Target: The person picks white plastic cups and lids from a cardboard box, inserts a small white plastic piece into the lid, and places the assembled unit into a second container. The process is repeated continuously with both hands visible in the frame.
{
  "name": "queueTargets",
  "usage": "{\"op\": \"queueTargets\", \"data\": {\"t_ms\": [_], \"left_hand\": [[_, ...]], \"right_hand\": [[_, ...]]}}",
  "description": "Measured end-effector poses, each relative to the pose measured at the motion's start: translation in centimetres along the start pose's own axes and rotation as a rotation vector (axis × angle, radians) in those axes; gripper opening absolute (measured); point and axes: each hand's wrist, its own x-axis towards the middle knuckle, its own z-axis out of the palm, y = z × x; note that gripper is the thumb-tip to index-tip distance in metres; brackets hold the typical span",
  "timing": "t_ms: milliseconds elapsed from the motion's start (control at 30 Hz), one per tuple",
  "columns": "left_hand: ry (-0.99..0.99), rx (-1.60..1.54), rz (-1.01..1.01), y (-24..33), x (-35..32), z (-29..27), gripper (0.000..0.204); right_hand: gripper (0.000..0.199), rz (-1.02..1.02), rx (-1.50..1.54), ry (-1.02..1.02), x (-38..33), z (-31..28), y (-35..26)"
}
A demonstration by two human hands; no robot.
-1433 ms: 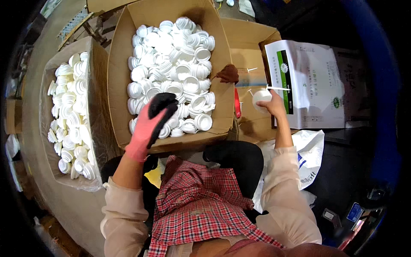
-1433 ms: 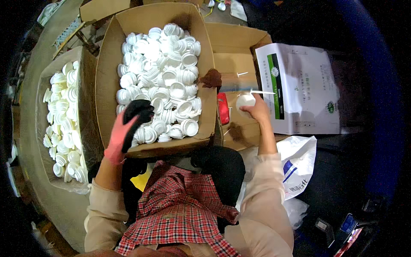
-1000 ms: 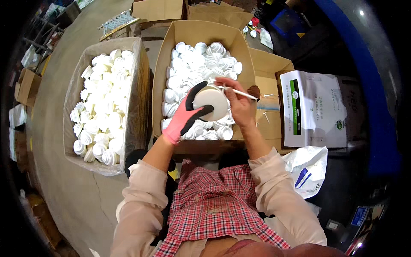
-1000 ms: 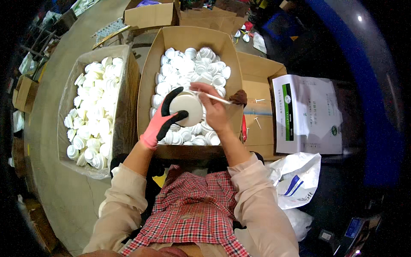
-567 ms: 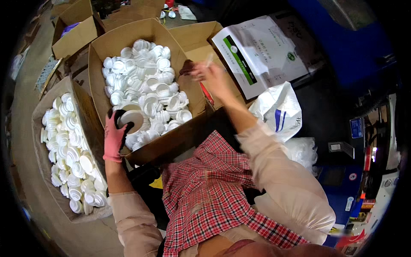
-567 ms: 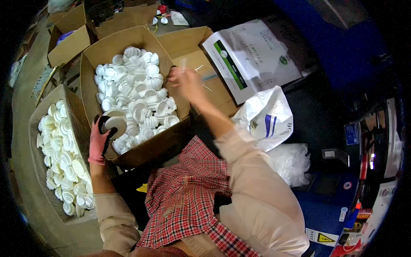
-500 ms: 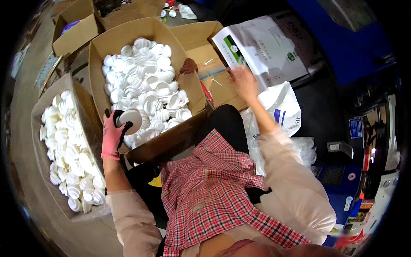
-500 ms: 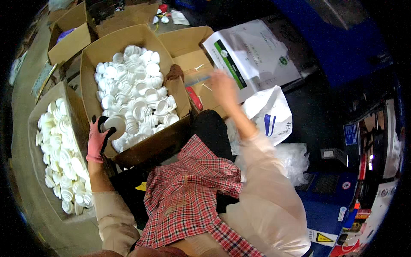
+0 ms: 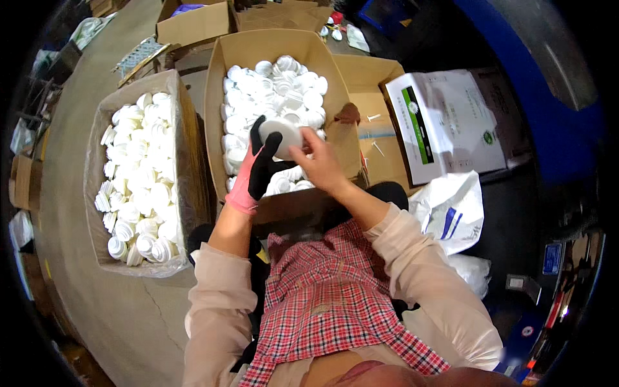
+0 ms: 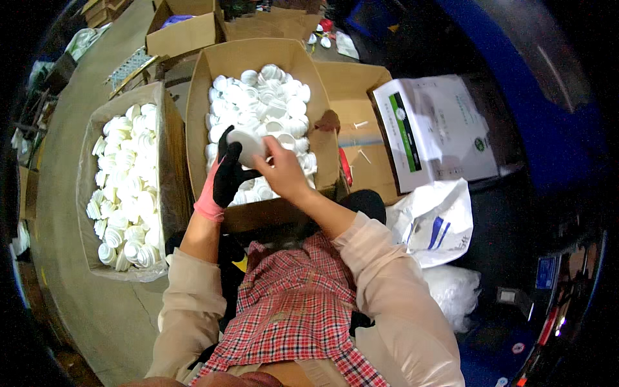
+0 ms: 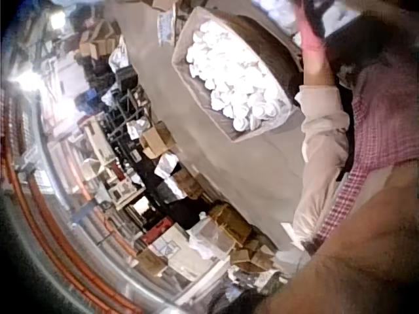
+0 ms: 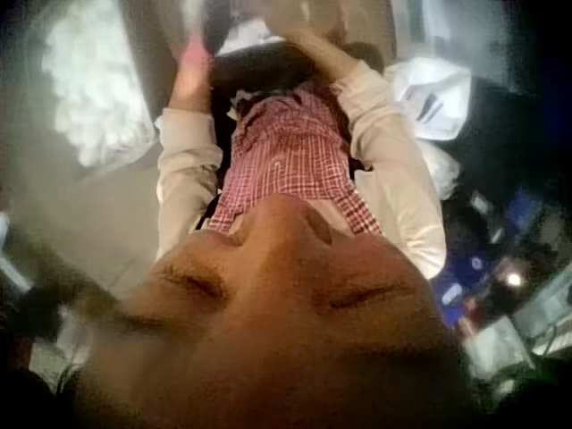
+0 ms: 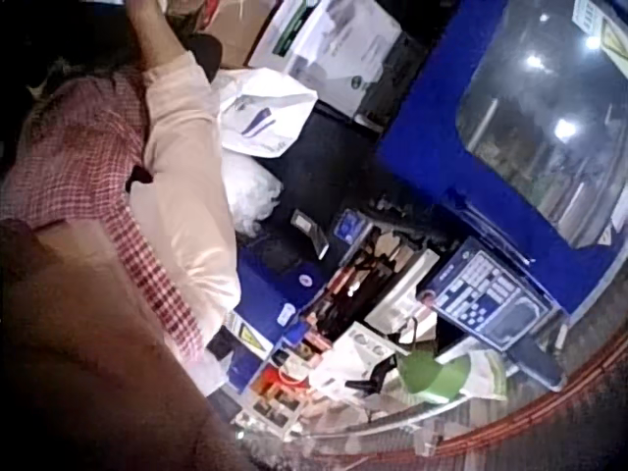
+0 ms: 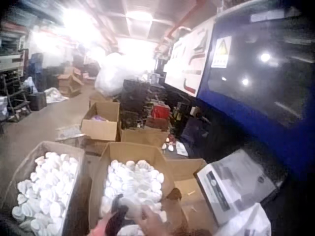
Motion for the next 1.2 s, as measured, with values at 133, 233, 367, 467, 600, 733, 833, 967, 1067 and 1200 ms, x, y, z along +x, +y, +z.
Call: {"op": "queueTargets", "data": {"t_ms": [133,233,367,467,600,733,833,967,1067,1200], "left_hand": [[0.233,0.293,0.154,1.1,0.8,-1.6,0.071],[0.161,-0.232,0.040,2.0,1.9,-4.4,0.058],[-0.050,-0.604,-0.041,2.9,3.7,-5.3,0.048],[-0.093,-0.467,-0.005,2.9,4.7,-4.3,0.053],[0.174,0.158,0.186,3.9,3.9,-1.4,0.060],[0.154,0.665,0.473,3.5,4.1,-0.9,0.061],[0.158,0.982,0.549,0.5,4.7,-3.3,0.062],[0.035,1.202,0.476,-1.2,4.1,-3.6,0.060],[0.025,0.785,0.357,-1.4,3.5,-4.5,0.060],[0.080,0.906,0.408,-1.0,4.3,-3.8,0.054]], "right_hand": [[0.038,-0.215,-0.105,-0.317,3.0,0.2,0.6],[0.045,-0.057,-0.407,-0.007,7.5,-4.6,5.8],[0.054,0.437,-0.812,0.524,10.9,-13.2,19.2],[0.052,0.505,-0.783,0.512,9.5,-15.5,25.4],[0.032,0.329,-0.397,0.595,10.6,-13.7,21.3],[0.018,-0.063,-0.146,0.444,10.0,-10.7,9.7],[0.014,-0.131,0.180,0.175,7.7,-4.3,4.0],[0.034,-0.537,-0.028,-0.100,5.7,-0.3,0.0],[0.034,-0.668,-0.151,-0.332,4.7,-0.6,1.5],[0.033,-0.784,-0.341,-0.467,5.1,-3.0,2.0]]}}
